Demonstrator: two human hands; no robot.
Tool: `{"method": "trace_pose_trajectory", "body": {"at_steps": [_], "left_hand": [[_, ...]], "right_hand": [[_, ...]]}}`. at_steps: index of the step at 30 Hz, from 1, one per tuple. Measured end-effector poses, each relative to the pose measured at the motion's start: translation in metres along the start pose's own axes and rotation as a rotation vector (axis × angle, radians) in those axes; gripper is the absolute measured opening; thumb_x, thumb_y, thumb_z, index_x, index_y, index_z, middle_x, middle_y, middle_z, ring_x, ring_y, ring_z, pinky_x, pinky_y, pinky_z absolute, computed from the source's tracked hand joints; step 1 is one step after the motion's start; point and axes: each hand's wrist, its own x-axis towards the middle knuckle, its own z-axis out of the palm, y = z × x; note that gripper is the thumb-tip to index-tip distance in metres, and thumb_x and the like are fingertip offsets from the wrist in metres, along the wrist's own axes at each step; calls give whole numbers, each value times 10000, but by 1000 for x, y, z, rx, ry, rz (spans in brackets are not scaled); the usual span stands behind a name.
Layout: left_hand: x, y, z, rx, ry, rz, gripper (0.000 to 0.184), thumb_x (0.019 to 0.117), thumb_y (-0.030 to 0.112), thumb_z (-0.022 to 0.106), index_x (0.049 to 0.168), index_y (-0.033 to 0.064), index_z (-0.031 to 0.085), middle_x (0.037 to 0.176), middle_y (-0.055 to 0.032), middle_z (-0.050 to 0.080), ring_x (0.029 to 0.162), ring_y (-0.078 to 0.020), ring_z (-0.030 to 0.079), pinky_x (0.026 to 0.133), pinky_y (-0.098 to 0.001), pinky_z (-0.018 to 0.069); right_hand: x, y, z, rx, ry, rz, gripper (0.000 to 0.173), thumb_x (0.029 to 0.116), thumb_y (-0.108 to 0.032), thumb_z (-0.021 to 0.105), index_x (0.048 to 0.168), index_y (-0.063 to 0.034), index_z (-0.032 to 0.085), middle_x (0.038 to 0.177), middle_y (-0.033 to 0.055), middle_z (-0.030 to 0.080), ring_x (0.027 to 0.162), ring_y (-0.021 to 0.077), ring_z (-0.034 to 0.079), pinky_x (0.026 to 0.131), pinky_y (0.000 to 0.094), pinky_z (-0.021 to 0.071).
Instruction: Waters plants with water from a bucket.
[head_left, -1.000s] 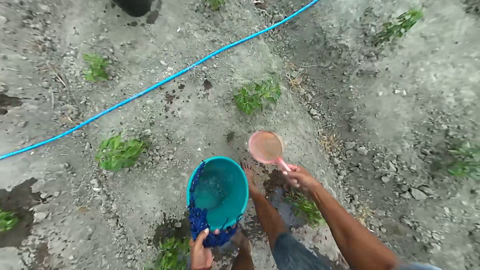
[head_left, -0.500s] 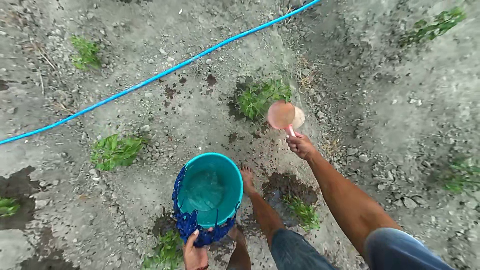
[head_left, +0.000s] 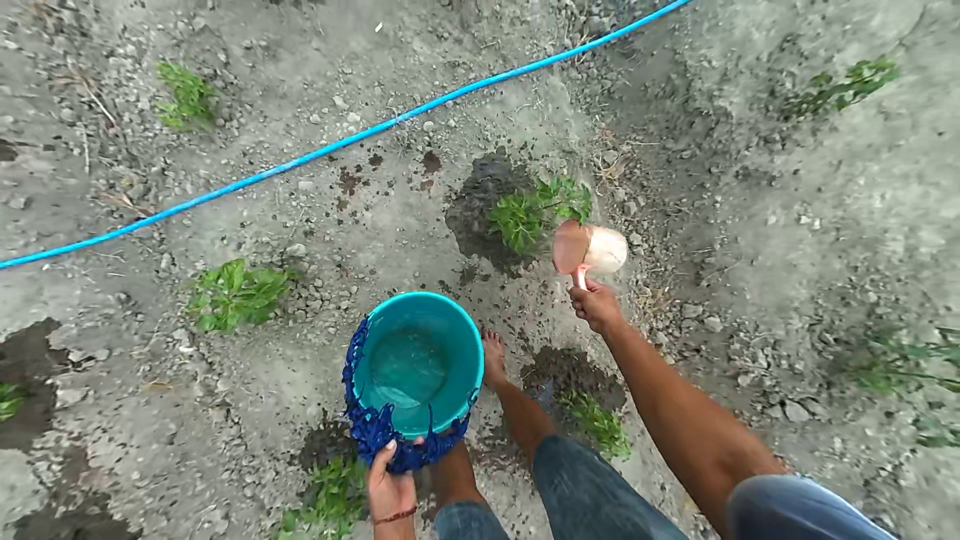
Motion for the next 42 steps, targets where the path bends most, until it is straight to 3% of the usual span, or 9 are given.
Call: {"method": "trace_pose_trajectory", "body": {"at_steps": [7, 11, 15, 19, 23, 28, 31, 34, 42], "left_hand": [[9, 31, -8, 43, -27, -4, 254, 842, 1, 509, 1088, 45, 556, 855, -76, 716, 728, -200, 724, 633, -384, 630], [6, 60, -14, 93, -41, 1, 248, 820, -19, 542, 1066, 3, 566, 805, -84, 713, 678, -194, 716, 619, -379, 630], [-2, 94, -18, 181, -94, 14, 201, 801, -50, 577, 993, -15, 625, 780, -60, 719, 669, -153, 706, 638, -337, 625], [-4, 125, -39, 208, -178, 46, 351, 748, -35, 625, 1098, -38, 645, 887, -67, 735, 744, -138, 715, 692, -316, 622], [3, 152, -62, 137, -166, 45, 362, 755, -41, 624, 1117, -44, 643, 887, -76, 734, 722, -145, 711, 676, -312, 620], [37, 177, -87, -61, -38, -1, 314, 795, -52, 604, 1109, -51, 629, 874, -97, 721, 715, -166, 708, 652, -335, 621], [57, 181, -105, -153, 20, -40, 280, 820, -54, 595, 1099, -47, 621, 869, -106, 710, 697, -179, 700, 616, -343, 617], [69, 178, -133, -209, 65, -78, 330, 822, -50, 592, 1152, -35, 598, 908, -94, 703, 748, -166, 700, 660, -339, 616], [113, 161, -204, -362, 221, -42, 199, 811, -23, 569, 1003, -14, 622, 799, -87, 725, 678, -184, 717, 632, -358, 629]], "right_hand": [[-47, 14, 15, -58, 105, -28, 318, 980, -39, 611, 1294, 2, 580, 682, 23, 513, 456, 81, 404, 410, 250, 346], [-128, 40, 22, 147, -237, -125, 112, 1026, -99, 483, 1111, -65, 548, 614, -63, 514, 416, 9, 402, 374, 176, 350], [-183, 42, 62, -767, -556, -559, 242, 936, -169, 648, 1088, -16, 757, 819, 103, 718, 696, 178, 663, 694, 387, 571], [-189, 26, 190, -1639, -757, -866, 522, 1052, -121, 474, 1540, -306, 492, 1130, 278, 672, 918, 473, 690, 751, 625, 553], [-160, 18, 316, -1928, -866, -994, 579, 1025, 31, 424, 1578, -140, 403, 1295, 381, 552, 1119, 584, 591, 863, 682, 501], [-173, 55, 387, -1858, -1070, -453, 400, 1015, -202, 580, 1390, -65, 605, 1193, 292, 670, 1096, 474, 652, 929, 677, 505], [-182, 72, 405, -1410, -1195, 13, 305, 1051, -265, 566, 1251, -43, 630, 757, 27, 565, 554, 111, 500, 507, 294, 447], [-177, 80, 415, -946, -1230, 491, 201, 1048, -198, 507, 1229, -134, 567, 659, -93, 496, 446, -20, 394, 401, 144, 341], [-214, 78, 396, -435, -1417, 544, 197, 881, -291, 753, 1052, -217, 688, 672, -97, 580, 430, -41, 446, 378, 115, 365]]}}
